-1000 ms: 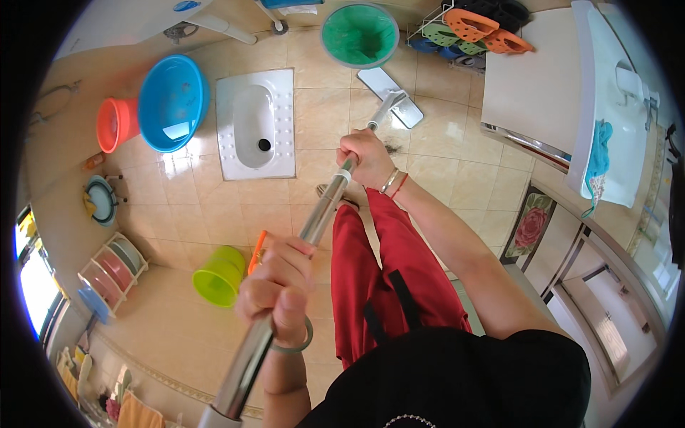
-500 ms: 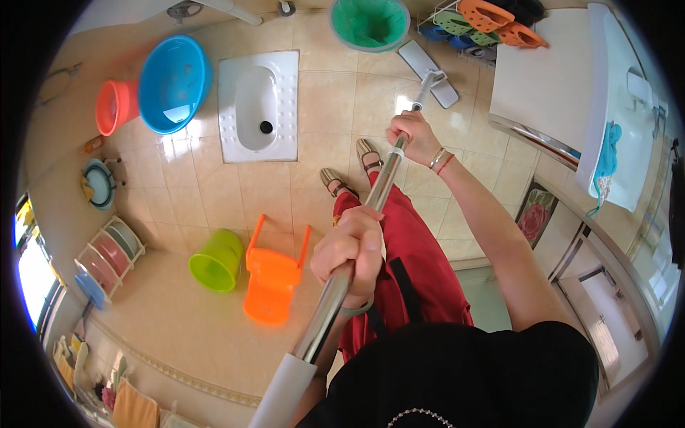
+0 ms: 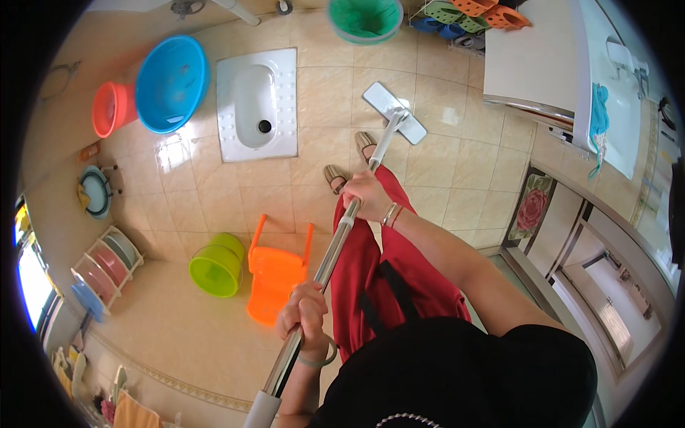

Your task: The person mops the tiled floor of a bathroom using a flat mop. They move the mop back and forth across the floor, navigating around various items such as a squat toilet, colorful plastic basins, and a small orange stool. The person adjusts their grip on the mop handle and moves systematically through the available floor space.

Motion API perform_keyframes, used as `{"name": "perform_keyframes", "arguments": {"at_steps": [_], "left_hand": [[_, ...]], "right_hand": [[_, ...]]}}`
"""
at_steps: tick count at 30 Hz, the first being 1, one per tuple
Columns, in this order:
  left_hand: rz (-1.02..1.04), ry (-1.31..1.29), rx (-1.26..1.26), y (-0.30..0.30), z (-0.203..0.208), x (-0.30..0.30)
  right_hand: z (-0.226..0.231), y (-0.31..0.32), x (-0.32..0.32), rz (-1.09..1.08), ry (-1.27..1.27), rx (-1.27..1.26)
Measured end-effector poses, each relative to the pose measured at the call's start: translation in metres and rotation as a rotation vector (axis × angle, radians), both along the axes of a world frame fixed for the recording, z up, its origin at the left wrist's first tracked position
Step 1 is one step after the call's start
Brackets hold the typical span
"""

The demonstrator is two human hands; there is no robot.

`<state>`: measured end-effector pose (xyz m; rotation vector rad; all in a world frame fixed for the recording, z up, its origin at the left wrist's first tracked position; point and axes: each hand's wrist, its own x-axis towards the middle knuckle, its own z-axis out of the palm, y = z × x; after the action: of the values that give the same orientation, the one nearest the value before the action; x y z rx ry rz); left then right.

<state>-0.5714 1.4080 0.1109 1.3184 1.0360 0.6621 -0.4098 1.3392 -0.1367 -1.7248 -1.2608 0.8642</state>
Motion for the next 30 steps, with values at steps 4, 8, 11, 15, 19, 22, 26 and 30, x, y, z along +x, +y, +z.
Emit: {"name": "perform_keyframes", "arguments": {"at_steps": [4,8,11,15,19,22,26,30], "left_hand": [[0.091,-0.034,-0.037,-0.010,0.004,-0.040],[0.133,-0.187,0.021,0.004,0.007,-0.035],[0.187,-0.266,0.097,0.012,0.016,-0.030],[0.243,-0.188,0.235,0.015,0.004,-0.032],[0.405,-0.036,0.265,0.016,-0.023,-0.005],[0.584,-0.017,0.217,0.018,-0.033,-0.005],[0.601,0.059,0.141,-0.008,-0.027,-0.012],[0.584,0.092,0.096,-0.057,-0.001,-0.009]], "right_hand": [[0.005,-0.002,-0.029,0.169,0.001,-0.113],[0.010,0.017,-0.028,0.191,0.018,-0.099],[0.016,0.042,-0.026,0.234,-0.063,-0.029],[0.024,0.099,-0.016,0.329,-0.077,0.063],[-0.014,0.138,-0.013,0.153,-0.067,0.257],[-0.020,0.143,-0.030,0.056,0.012,0.353],[-0.028,0.122,-0.033,0.185,-0.066,0.217],[-0.013,0.068,-0.033,0.303,-0.019,0.216]]}}
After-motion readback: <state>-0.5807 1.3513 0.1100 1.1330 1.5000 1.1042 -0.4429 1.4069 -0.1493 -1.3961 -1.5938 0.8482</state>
